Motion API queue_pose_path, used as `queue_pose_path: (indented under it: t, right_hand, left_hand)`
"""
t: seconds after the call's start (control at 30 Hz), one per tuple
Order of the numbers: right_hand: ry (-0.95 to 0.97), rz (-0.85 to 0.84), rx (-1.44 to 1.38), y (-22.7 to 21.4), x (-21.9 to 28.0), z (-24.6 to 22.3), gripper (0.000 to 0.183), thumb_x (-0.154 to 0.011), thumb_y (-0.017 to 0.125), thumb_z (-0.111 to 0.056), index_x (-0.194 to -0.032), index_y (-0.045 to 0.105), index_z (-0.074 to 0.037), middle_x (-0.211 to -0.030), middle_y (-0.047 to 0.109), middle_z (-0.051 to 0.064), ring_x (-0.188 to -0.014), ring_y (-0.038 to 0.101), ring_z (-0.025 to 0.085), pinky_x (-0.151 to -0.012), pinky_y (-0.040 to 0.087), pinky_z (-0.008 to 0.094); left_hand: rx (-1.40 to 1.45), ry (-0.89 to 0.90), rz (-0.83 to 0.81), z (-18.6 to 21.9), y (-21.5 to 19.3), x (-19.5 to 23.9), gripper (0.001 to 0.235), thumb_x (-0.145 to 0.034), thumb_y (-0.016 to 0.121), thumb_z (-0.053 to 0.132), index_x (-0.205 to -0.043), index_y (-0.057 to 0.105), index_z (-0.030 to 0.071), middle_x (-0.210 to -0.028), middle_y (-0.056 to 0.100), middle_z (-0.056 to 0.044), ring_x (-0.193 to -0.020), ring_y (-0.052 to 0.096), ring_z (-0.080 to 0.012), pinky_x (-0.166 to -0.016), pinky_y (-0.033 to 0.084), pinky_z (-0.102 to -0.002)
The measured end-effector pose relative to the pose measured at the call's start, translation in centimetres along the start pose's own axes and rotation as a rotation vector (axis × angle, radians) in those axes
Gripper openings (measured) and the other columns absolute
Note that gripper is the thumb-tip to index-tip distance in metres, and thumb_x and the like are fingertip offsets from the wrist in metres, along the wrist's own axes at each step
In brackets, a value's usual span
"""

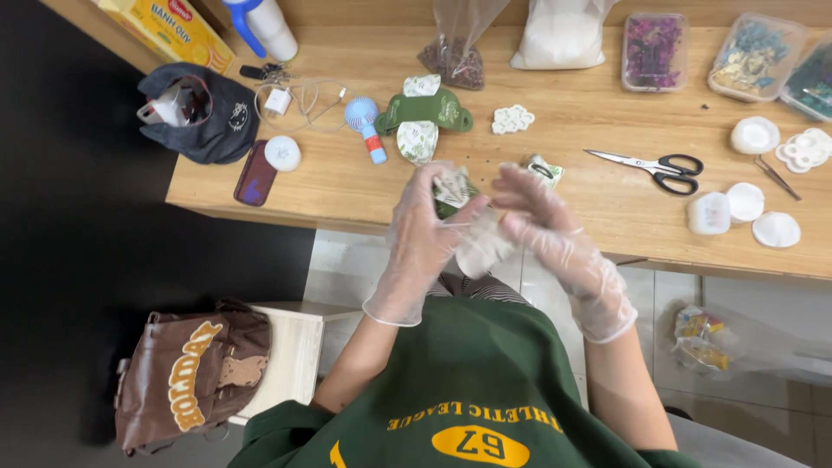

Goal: Assembling small patterned paper boxes for packaging products.

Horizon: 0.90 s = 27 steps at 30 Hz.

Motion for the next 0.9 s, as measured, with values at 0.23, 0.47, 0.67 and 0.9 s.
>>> queue_pose_path:
  t: [0.23, 0.47, 0.67, 0.9]
  right_hand:
    - [0.108, 0.485, 0.426, -15.9, -7.8, 6.9, 0.056, -0.091, 0.074, -0.032, -0.139, 0.061, -0.007, -0.135, 0.064, 0.010, -0.126, 0.058, 0.023, -0.101, 0.050, 0.037]
    - [0.124, 0.547, 1.429, -30.3, -18.1, 13.5, 0.051, -0.083, 0.075, -0.030, -0.126, 0.064, -0.005, -0.127, 0.060, 0.022, -0.121, 0.054, 0.041, -0.096, 0.044, 0.052]
    - [0.281, 0.550, 1.670, -38.6, -21.3, 19.6, 0.044, -0.084, 0.070, -0.022, -0.124, 0.064, -0.005, -0.120, 0.062, 0.022, -0.113, 0.059, 0.039, -0.091, 0.047, 0.051]
    - [0.293, 0.498, 1.789, -36.9, -22.0, 19.2, 0.039, -0.081, 0.071, -0.024, -0.113, 0.070, -0.002, -0.118, 0.062, 0.021, -0.108, 0.060, 0.037, -0.083, 0.049, 0.050]
  left_hand:
    - [-0.035, 0.091, 0.075, -9.7, 3.6, -4.7, 0.064, -0.082, 0.088, 0.037, -0.118, 0.048, 0.003, -0.114, 0.058, -0.016, -0.099, 0.063, -0.0315, -0.086, 0.053, -0.042]
    - [-0.273, 0.144, -0.065, -17.5, 11.4, -9.1, 0.040, -0.081, 0.078, 0.018, -0.103, 0.048, 0.004, -0.111, 0.053, -0.017, -0.097, 0.058, -0.0388, -0.079, 0.050, -0.047]
    - [-0.371, 0.272, -0.200, -16.6, 13.9, -10.3, 0.015, -0.093, 0.063, 0.007, -0.105, 0.055, 0.004, -0.118, 0.057, -0.017, -0.104, 0.060, -0.0387, -0.081, 0.052, -0.049]
    - [-0.308, 0.227, -0.122, -18.3, 13.9, -11.9, 0.011, -0.096, 0.063, 0.007, -0.105, 0.057, 0.003, -0.115, 0.061, -0.018, -0.106, 0.061, -0.0388, -0.088, 0.052, -0.047]
Point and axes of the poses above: each hand's wrist, its own x-axis away from the middle knuckle, its own y-axis out of the palm, z = x × y, the point moved 10 cm from there along -x, towards the middle knuckle
